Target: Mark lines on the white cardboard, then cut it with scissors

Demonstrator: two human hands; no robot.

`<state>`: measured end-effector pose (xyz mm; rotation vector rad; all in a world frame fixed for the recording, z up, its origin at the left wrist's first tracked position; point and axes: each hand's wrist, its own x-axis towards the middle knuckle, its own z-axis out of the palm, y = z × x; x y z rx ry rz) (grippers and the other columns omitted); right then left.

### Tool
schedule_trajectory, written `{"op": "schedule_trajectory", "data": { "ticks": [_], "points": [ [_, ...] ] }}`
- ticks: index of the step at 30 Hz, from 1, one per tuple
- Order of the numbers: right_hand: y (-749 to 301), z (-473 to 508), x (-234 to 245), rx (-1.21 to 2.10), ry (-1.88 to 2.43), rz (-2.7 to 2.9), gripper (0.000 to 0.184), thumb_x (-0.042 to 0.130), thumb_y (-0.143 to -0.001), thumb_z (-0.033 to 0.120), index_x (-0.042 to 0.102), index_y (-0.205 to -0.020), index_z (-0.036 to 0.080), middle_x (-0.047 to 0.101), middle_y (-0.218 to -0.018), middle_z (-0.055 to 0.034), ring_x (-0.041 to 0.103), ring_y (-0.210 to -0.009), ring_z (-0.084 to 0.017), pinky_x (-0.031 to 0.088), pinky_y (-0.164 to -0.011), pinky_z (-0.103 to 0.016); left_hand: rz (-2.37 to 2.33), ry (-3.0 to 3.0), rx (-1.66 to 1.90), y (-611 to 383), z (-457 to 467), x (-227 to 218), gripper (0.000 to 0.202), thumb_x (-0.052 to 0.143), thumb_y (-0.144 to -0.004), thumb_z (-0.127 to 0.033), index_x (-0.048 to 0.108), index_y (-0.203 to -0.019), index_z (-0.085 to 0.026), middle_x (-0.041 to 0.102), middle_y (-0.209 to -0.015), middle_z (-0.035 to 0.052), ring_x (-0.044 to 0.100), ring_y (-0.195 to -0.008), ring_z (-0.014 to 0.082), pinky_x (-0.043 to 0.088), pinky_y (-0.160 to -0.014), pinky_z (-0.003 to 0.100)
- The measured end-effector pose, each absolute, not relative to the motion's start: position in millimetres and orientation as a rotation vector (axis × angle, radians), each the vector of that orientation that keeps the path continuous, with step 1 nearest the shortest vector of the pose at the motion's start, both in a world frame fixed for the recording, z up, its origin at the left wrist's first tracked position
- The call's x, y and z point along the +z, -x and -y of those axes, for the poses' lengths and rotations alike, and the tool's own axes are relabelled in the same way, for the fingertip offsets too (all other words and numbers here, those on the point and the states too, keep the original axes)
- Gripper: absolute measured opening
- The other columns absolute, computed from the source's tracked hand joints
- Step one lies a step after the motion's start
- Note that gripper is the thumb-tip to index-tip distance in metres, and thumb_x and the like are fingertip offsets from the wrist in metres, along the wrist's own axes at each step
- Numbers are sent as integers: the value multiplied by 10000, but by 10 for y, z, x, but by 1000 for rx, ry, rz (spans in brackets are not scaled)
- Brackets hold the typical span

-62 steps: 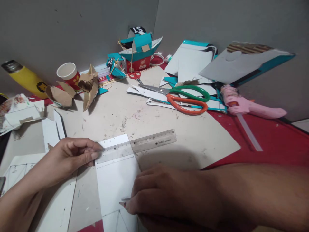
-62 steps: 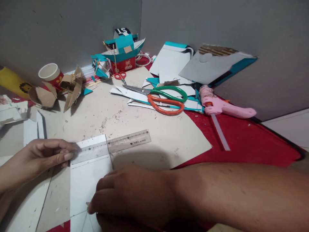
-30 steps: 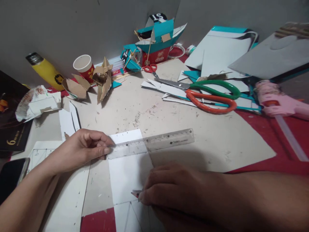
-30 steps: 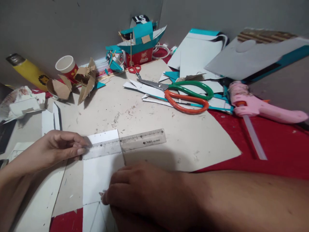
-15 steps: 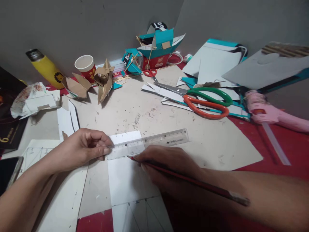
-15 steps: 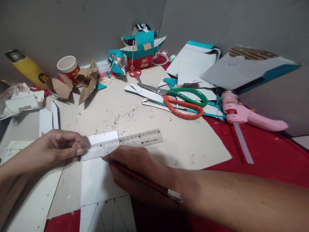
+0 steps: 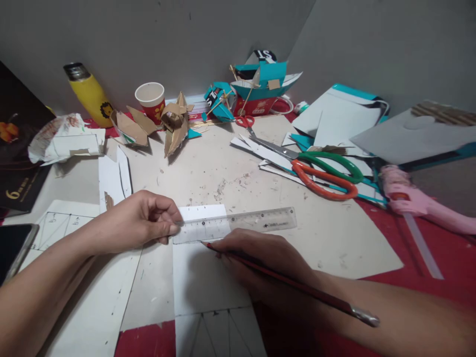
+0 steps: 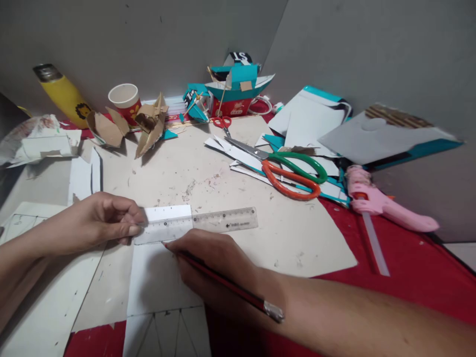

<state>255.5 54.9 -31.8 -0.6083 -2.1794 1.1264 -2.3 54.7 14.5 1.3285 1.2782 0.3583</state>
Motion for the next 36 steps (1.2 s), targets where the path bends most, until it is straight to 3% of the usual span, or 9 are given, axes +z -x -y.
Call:
{"op": "schedule_trajectory", "data": {
  "ticks": [10,25,36],
  "points": [
    [-2543,-528,-263,1087,674,2202,250,516,-875,108,664,-1061,184,725,-834,-38,685,-694,-129,533,-591,-218,-1266,-1334,372,34,-538,120,137,670,-809,-293,645,-767,-165,574,-614,-21,525,-557,104,355,-512,215],
    [-2633,-512,-314,1307,693,2181,299,531,-924,123,634,-1188,217,712,-985,-44,673,-848,-152,529,-681,-247,-1280,-1371,356,51,-538,81,135,659,-805,-310,663,-774,-179,614,-601,-2,529,-546,116,351,-475,206],
    [-2598,-510,-228,1272,783,2142,242,561,-912,141,681,-1104,227,732,-932,-29,690,-806,-142,547,-688,-239,-1247,-1344,406,54,-546,57,128,683,-772,-295,704,-804,-173,597,-592,-7,526,-530,112,349,-465,202]
  ]
}}
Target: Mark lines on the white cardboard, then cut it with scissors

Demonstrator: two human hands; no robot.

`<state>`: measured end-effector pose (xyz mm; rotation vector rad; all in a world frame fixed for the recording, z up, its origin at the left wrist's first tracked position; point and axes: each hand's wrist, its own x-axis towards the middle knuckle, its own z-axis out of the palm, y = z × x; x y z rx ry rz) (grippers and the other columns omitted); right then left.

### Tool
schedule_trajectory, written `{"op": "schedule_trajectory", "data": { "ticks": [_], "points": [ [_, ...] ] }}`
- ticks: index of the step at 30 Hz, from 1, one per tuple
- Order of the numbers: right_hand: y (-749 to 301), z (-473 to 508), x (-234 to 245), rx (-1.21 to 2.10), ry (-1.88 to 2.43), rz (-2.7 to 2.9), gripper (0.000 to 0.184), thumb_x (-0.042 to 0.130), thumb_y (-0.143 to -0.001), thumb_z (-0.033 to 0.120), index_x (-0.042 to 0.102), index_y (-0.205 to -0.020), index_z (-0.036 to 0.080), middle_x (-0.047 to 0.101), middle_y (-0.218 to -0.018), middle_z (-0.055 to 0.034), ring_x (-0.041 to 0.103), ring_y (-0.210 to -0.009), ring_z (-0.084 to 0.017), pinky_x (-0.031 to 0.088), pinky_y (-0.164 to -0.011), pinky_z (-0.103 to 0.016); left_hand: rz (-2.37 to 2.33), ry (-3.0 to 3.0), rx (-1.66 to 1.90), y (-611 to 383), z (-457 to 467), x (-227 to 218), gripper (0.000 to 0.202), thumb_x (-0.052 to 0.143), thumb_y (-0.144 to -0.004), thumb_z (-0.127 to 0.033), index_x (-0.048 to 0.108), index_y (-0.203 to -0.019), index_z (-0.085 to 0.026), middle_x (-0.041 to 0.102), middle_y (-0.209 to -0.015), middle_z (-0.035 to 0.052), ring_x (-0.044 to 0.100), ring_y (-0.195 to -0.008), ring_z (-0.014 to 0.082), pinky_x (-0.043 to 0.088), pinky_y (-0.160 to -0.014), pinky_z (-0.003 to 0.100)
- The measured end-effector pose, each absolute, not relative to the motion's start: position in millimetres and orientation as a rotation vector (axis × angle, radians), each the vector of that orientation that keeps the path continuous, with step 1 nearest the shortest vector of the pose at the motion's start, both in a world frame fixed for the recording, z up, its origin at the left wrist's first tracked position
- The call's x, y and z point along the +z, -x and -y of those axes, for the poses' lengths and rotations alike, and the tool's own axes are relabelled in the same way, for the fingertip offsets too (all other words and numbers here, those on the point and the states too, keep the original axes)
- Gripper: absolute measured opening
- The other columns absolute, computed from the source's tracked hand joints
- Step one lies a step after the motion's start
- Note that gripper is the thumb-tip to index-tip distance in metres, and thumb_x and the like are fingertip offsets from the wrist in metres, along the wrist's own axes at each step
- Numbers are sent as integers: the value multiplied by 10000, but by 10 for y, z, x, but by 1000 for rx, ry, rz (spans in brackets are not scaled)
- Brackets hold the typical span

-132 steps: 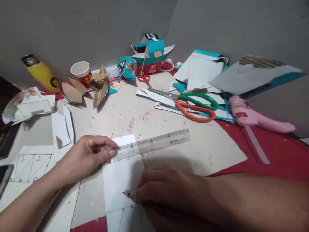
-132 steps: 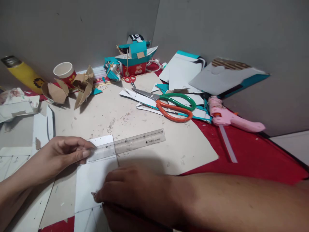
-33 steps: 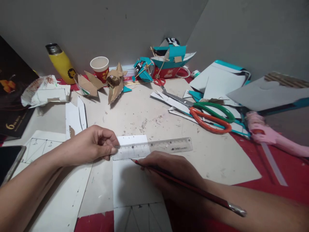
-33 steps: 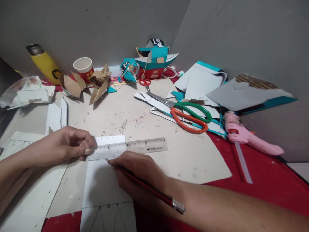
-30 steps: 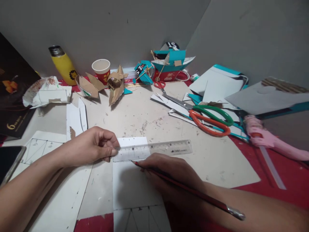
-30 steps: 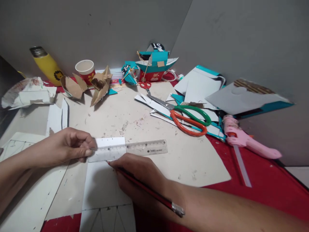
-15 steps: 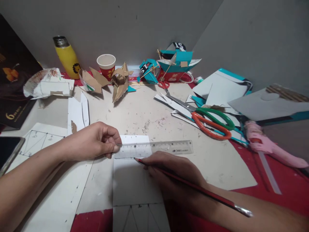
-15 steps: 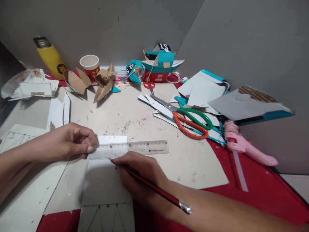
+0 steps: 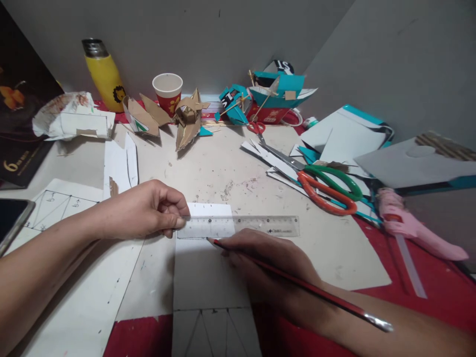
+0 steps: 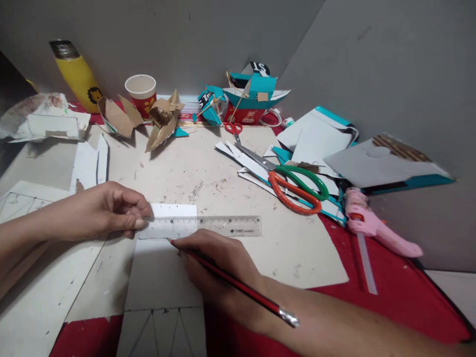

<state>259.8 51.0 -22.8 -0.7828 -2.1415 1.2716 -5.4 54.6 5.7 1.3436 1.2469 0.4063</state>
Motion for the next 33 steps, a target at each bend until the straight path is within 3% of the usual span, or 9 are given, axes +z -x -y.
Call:
{"op": "schedule_trajectory", "data": {
  "ticks": [9,19,26,33],
  "points": [
    [-2695,-463,-91,1202,975,1678,170,607,-938,202,712,-1034,294,731,-803,-2,678,-631,-104,548,-541,-172,-1257,-1420,359,77,-555,65,147,643,-841,-290,701,-858,-156,580,-594,-21,476,-529,79,340,-460,160],
    [-2751,-607,108,1522,1136,1370,59,712,-806,208,745,-844,238,678,-641,11,576,-453,-78,495,-412,-155,-1296,-1440,283,128,-564,92,242,625,-865,-398,707,-910,-175,577,-604,-16,408,-513,79,326,-452,170],
    [-2775,-562,303,1617,1102,1247,72,672,-787,197,730,-824,219,699,-724,-24,610,-549,-117,511,-399,-176,-1323,-1438,256,144,-582,81,286,641,-849,-428,708,-966,-176,583,-585,-17,395,-496,81,303,-428,167],
    [-2523,-516,123,1732,1037,1169,74,640,-775,208,684,-830,184,679,-731,-15,587,-537,-105,505,-404,-188,-1290,-1450,280,107,-586,125,243,636,-859,-399,708,-933,-179,566,-568,-36,372,-471,61,283,-412,153]
  ]
}}
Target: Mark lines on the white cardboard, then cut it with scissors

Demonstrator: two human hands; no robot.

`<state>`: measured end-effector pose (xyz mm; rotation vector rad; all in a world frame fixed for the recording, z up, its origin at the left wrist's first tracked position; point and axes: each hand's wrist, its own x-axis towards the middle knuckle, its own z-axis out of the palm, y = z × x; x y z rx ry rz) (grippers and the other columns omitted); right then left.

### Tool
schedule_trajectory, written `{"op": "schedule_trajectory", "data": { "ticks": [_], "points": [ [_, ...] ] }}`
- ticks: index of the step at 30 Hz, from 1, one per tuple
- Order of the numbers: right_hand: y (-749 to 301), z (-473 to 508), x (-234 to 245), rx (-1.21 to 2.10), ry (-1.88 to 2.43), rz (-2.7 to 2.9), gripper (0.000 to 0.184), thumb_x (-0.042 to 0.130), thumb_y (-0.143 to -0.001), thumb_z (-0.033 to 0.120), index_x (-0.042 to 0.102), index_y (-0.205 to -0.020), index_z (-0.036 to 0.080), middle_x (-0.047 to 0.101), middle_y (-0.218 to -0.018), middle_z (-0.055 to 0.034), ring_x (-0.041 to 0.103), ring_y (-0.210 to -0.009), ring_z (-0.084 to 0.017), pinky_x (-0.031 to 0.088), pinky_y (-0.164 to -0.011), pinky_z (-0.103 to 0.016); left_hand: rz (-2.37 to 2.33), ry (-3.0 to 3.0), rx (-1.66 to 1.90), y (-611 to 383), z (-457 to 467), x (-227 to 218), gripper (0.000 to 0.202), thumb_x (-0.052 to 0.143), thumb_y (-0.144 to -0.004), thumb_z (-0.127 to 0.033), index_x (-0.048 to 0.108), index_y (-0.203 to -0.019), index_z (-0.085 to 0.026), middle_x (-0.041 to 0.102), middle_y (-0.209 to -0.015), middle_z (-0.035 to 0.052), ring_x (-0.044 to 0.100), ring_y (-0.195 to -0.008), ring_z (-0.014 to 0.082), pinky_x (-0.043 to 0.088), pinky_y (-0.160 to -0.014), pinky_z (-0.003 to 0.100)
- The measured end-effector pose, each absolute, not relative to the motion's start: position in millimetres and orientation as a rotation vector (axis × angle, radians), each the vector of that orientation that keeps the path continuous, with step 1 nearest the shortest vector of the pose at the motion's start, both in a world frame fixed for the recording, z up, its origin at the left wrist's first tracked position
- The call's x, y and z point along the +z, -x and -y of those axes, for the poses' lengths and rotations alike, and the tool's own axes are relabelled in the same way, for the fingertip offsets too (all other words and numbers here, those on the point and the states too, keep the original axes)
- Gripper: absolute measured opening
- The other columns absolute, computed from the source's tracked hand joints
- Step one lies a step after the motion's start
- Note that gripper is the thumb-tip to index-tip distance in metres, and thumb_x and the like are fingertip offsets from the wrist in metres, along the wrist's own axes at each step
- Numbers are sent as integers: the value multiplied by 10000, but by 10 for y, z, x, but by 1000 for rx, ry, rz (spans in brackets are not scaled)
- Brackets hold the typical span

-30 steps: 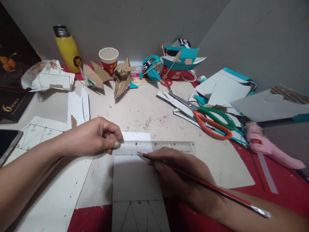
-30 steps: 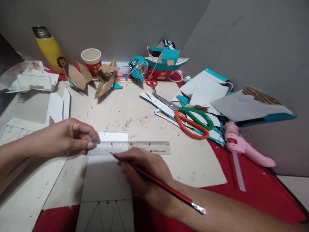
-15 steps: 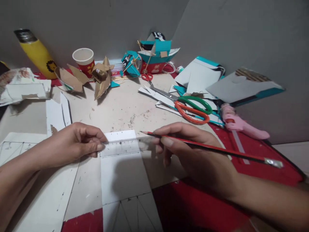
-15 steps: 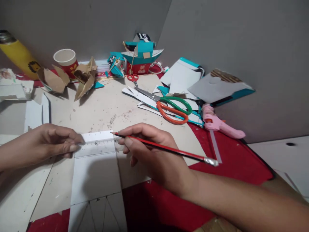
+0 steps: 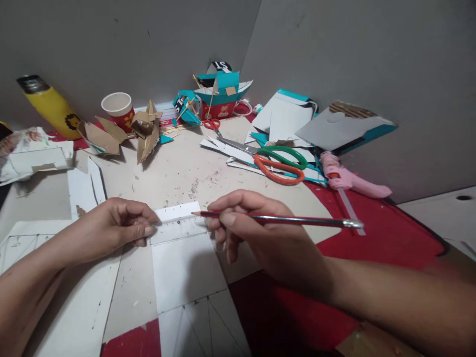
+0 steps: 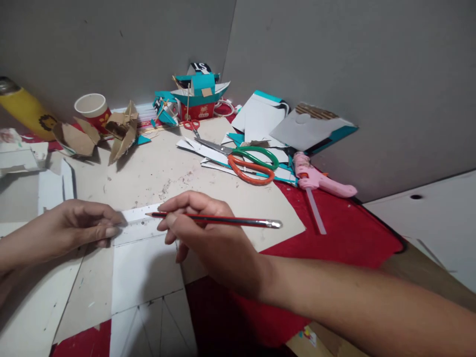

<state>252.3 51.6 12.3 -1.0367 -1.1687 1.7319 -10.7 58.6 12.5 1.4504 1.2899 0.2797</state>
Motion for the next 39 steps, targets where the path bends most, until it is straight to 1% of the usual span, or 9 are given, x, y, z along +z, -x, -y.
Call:
{"op": "schedule_trajectory", "data": {
  "ticks": [3,5,9,14,18,23,28,33,39],
  "points": [
    [-2504,-466,25,1714,1103,1372,97,632,-797,224,678,-868,176,658,-691,-5,556,-507,-92,503,-439,-200,-1293,-1453,288,98,-582,131,217,638,-856,-376,704,-902,-175,586,-573,-30,387,-476,60,294,-418,151],
    [-2509,-436,-22,1647,1097,1573,133,605,-825,228,685,-906,160,644,-671,-9,545,-521,-98,470,-445,-200,-1291,-1454,292,98,-579,131,201,642,-851,-360,700,-887,-171,593,-569,-29,387,-470,58,293,-415,151],
    [-2480,-418,-85,1344,971,1895,175,553,-829,147,711,-902,130,658,-708,-24,563,-605,-108,440,-523,-216,-1269,-1458,323,101,-578,128,177,646,-837,-328,687,-868,-158,607,-575,-24,417,-475,60,310,-423,156],
    [-2426,-398,-157,1343,1059,1886,136,551,-834,136,681,-857,169,588,-616,40,515,-548,-91,427,-536,-221,-1254,-1482,331,89,-582,125,169,642,-837,-312,664,-827,-144,603,-582,-19,473,-512,73,339,-461,172],
    [-2416,-377,-169,1272,1094,1888,143,555,-807,121,684,-811,183,626,-645,26,557,-597,-110,451,-579,-240,-1240,-1495,336,94,-577,110,158,641,-840,-302,652,-811,-147,604,-596,-14,515,-545,91,369,-499,196],
    [-2412,-392,-164,1221,1118,1981,151,561,-807,140,696,-850,190,675,-678,8,565,-581,-117,425,-525,-236,-1220,-1458,349,105,-562,101,151,650,-841,-304,645,-811,-156,588,-606,-23,528,-553,96,376,-511,210],
    [-2418,-386,-189,1276,1141,1963,143,554,-832,177,694,-855,191,653,-639,11,524,-534,-111,407,-491,-231,-1229,-1416,355,101,-563,98,141,672,-822,-290,645,-809,-153,590,-614,-25,541,-562,101,391,-533,218],
    [-2412,-380,-177,1237,1120,2002,137,557,-820,155,688,-831,194,653,-644,16,554,-563,-113,419,-521,-230,-1229,-1419,354,96,-567,92,134,661,-837,-283,638,-797,-158,578,-603,-36,534,-552,96,371,-519,211],
    [-2411,-398,-190,1182,1103,2049,151,556,-816,144,692,-844,203,660,-667,18,573,-584,-116,424,-526,-228,-1225,-1419,351,94,-570,83,138,661,-834,-289,638,-815,-154,585,-619,-28,547,-570,105,399,-550,224]
  ]
}}
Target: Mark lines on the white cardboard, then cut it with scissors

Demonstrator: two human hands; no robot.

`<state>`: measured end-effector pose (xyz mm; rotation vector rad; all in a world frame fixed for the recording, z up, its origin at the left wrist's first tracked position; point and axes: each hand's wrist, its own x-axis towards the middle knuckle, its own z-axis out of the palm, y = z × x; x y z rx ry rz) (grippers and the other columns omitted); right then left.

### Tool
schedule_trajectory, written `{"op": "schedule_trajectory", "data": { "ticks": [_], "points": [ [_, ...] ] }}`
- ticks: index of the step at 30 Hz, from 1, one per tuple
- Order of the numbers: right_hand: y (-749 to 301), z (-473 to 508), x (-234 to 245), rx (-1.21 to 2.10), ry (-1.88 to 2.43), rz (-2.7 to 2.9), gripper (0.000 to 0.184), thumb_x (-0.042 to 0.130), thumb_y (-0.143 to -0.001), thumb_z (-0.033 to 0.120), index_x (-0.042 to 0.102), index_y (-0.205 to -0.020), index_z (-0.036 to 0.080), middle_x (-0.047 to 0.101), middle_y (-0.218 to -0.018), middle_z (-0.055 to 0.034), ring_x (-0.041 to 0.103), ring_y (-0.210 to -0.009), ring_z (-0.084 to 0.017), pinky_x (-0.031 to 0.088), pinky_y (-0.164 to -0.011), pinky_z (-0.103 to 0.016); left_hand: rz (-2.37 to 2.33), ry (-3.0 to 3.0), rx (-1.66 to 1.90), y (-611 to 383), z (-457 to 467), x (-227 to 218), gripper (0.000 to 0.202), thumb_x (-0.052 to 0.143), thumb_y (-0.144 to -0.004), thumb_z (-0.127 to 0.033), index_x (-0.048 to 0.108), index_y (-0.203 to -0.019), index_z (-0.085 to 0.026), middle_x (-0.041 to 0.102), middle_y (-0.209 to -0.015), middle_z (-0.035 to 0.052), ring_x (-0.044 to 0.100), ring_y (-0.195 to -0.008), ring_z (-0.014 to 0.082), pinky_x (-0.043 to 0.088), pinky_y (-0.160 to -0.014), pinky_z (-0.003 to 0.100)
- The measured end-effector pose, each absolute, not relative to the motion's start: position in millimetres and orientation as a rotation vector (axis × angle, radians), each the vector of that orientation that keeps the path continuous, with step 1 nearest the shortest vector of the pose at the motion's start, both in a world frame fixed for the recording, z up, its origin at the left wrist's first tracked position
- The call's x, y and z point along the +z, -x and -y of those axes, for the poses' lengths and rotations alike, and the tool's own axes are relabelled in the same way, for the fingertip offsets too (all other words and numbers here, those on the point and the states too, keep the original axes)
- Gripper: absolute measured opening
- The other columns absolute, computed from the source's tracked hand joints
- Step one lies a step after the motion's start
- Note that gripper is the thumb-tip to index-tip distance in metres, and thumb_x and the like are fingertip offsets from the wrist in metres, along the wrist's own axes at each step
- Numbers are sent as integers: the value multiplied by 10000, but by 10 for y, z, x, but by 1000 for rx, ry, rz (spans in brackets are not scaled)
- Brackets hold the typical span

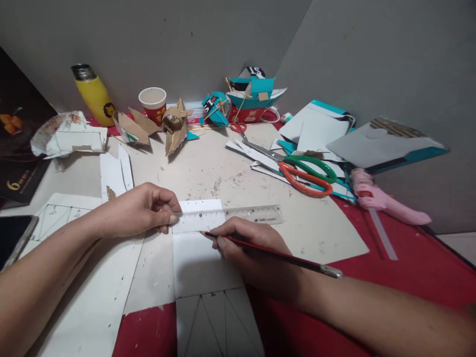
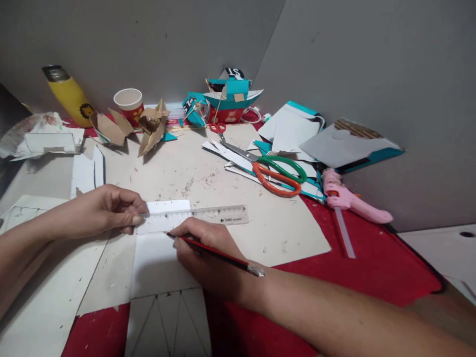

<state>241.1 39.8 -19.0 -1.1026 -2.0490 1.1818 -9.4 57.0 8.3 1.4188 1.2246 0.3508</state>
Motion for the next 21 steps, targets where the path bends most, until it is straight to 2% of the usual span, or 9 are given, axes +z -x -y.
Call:
{"op": "schedule_trajectory", "data": {
  "ticks": [9,15,21],
  "points": [
    [-2422,-384,-206,1199,1071,2048,169,547,-827,129,686,-884,207,708,-731,13,622,-618,-117,463,-561,-230,-1216,-1442,347,107,-565,80,161,650,-842,-318,631,-810,-162,580,-624,-22,549,-577,111,401,-554,232],
    [-2418,-393,-210,1168,1102,2041,167,541,-810,117,681,-845,201,678,-666,21,583,-558,-110,448,-526,-228,-1233,-1420,347,87,-563,102,147,661,-822,-308,635,-801,-165,575,-616,-28,537,-564,107,382,-532,228],
    [-2430,-404,-208,1118,1026,2083,165,541,-824,138,687,-876,195,701,-718,4,624,-616,-122,466,-566,-237,-1223,-1431,347,80,-562,102,124,657,-826,-284,640,-796,-164,577,-620,-31,528,-569,101,369,-529,220]
  ]
}}
